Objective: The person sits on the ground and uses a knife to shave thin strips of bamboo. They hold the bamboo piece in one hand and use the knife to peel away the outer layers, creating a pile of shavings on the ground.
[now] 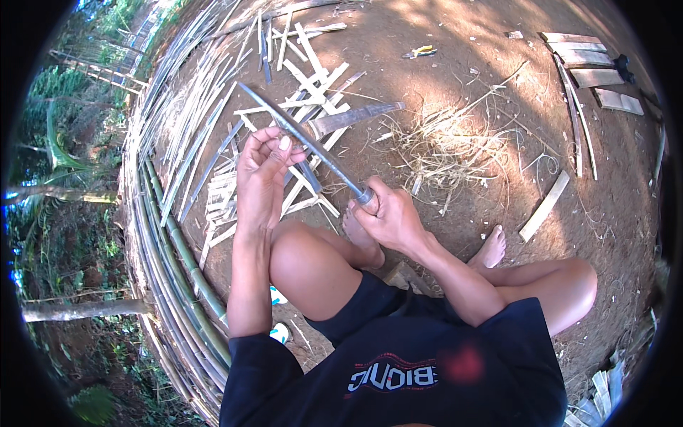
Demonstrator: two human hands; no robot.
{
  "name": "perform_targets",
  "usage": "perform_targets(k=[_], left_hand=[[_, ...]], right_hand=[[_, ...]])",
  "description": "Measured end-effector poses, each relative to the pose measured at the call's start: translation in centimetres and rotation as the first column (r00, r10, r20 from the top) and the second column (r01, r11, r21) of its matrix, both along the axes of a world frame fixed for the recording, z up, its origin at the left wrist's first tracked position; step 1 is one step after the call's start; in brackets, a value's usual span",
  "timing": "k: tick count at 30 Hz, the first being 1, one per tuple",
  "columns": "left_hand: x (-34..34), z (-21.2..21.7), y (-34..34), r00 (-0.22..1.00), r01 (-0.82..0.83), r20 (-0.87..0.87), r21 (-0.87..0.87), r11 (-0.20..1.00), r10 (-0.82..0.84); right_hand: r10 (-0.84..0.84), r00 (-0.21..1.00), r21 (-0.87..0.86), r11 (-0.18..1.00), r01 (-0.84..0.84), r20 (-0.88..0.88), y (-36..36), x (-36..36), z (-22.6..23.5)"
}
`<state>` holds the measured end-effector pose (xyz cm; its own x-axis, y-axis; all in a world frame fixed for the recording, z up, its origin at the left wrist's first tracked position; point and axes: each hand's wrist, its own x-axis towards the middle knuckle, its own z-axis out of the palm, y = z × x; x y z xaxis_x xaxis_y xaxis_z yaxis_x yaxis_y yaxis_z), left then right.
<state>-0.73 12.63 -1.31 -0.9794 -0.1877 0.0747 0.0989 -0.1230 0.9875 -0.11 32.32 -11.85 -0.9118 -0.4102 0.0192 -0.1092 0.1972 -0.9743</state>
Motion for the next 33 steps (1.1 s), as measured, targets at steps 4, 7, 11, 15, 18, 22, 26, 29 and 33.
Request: perform_targets(k=[4,7,11,15,18,22,26,29,33], left_hand=[[0.1,-0.1,0.2,0.999,-0.028,0.044,0.009,1.0,0.028],[0.3,-0.1,0.1,0.998,-0.04,0.049,0.008,0.999,0.04],[0.1,-0.2,0.6,1.0,-0.005,0.03,0.006,1.0,0.004],[0.3,-0.2,0.3,0.992,-0.089,0.088,-0.043,0.995,0.093],[0.9,0.2,1.1,0.991,-0.083,0.101,-0.071,0.994,0.09],[0.5,-0.2,0.8,0.994,-0.06,0.087,-0.014,0.998,0.061],[0.6,-0.3,1.1,0.992,-0.054,0.111,-0.027,0.998,0.057],[0.7,-0.1,1.6,0.995,-0.05,0.088,-0.056,0.997,0.055],[-0.5,-0.3,0.6,0.997,-0.032,0.074,-0.049,0.998,0.035]], right_hand=[[-0.024,0.999,0.046,0.999,0.026,-0.035,0.0,-1.0,-1.1],[0.005,0.999,0.05,0.999,-0.004,-0.035,0.3,-0.5,-0.5],[0.001,0.999,0.018,1.0,0.0,-0.046,-0.1,-0.3,-1.0],[0.006,1.0,0.043,0.999,-0.007,0.023,-0.2,-1.2,-1.1],[0.042,0.999,0.036,0.998,-0.042,-0.01,0.1,0.9,0.9],[-0.029,1.0,0.105,0.994,0.028,0.01,0.3,-1.5,-0.8],[0.033,0.998,0.06,0.998,-0.029,-0.058,0.2,0.0,0.5],[-0.043,0.997,0.142,0.988,0.053,-0.069,0.5,-2.2,-2.5],[0.025,1.0,0.037,0.999,-0.026,0.014,0.5,-1.3,0.9]])
